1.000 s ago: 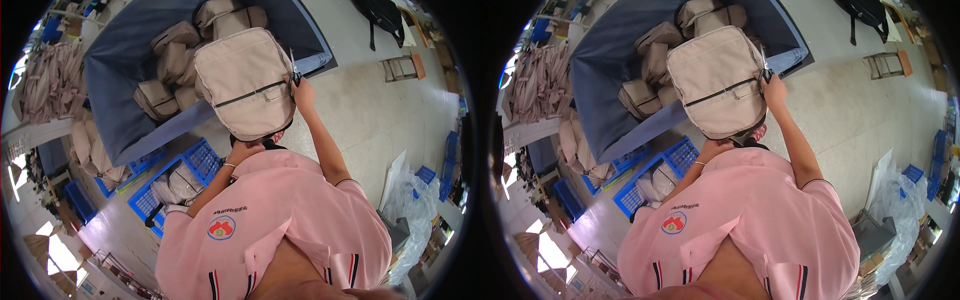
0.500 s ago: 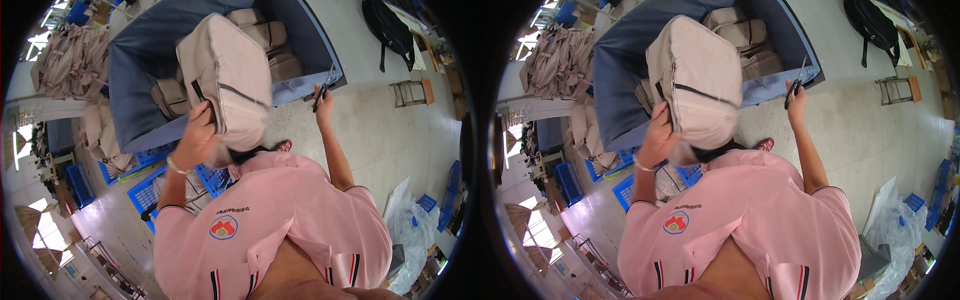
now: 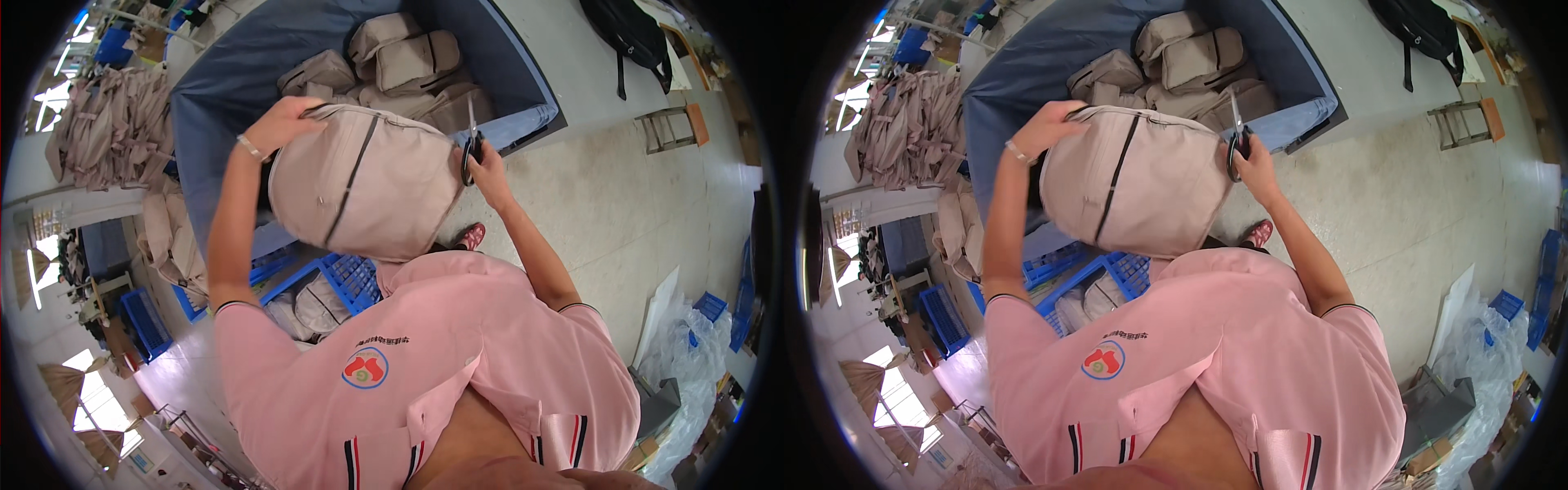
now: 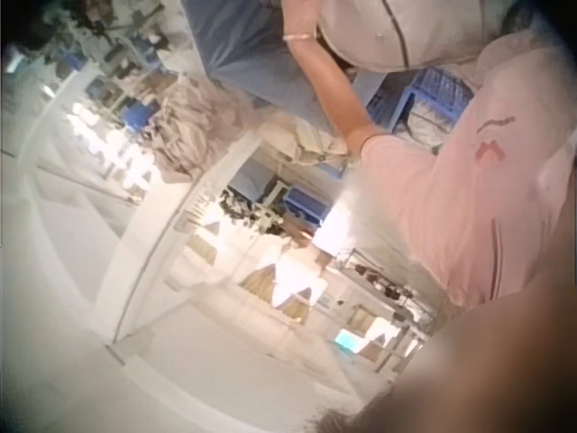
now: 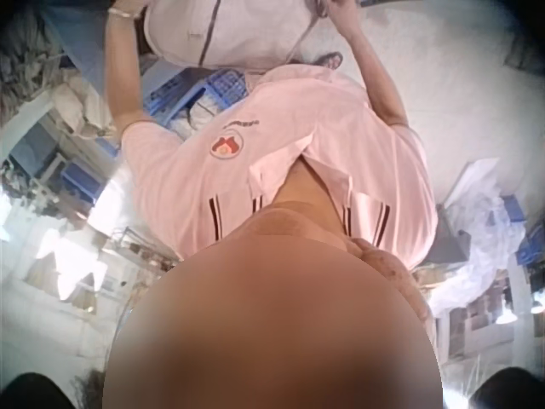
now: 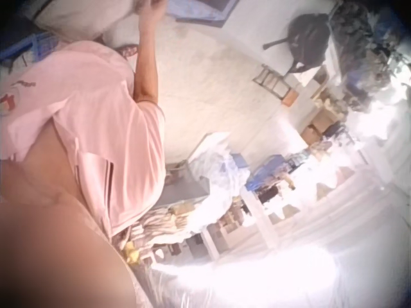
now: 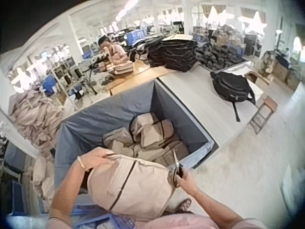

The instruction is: Using scissors to trim excess threads from backpacks taken from a large bin in a factory setting.

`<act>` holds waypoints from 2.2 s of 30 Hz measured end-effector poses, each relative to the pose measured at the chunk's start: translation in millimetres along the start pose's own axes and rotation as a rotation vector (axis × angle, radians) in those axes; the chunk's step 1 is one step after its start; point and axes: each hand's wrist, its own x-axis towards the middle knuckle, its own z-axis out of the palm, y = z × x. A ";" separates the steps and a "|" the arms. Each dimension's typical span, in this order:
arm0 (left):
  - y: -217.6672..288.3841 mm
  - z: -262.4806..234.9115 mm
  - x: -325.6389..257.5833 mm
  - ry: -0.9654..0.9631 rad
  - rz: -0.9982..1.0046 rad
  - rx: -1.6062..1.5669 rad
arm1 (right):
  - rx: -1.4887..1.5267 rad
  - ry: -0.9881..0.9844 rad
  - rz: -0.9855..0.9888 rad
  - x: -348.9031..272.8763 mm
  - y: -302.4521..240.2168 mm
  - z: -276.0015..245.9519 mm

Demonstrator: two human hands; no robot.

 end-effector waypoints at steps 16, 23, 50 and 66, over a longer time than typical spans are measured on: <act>-96.5 60.9 116.0 0.138 0.192 0.652 | -0.656 0.157 0.034 -33.5 3.5 32.4; -98.2 66.0 136.0 0.114 0.374 0.282 | -0.641 0.180 -0.256 48.7 -33.6 80.2; -126.6 69.5 137.5 0.102 0.233 -0.175 | -1.203 -0.154 -0.084 11.5 -44.2 30.5; -140.2 68.7 142.1 0.047 0.190 -0.298 | -1.167 -0.063 -0.163 3.1 -13.5 38.8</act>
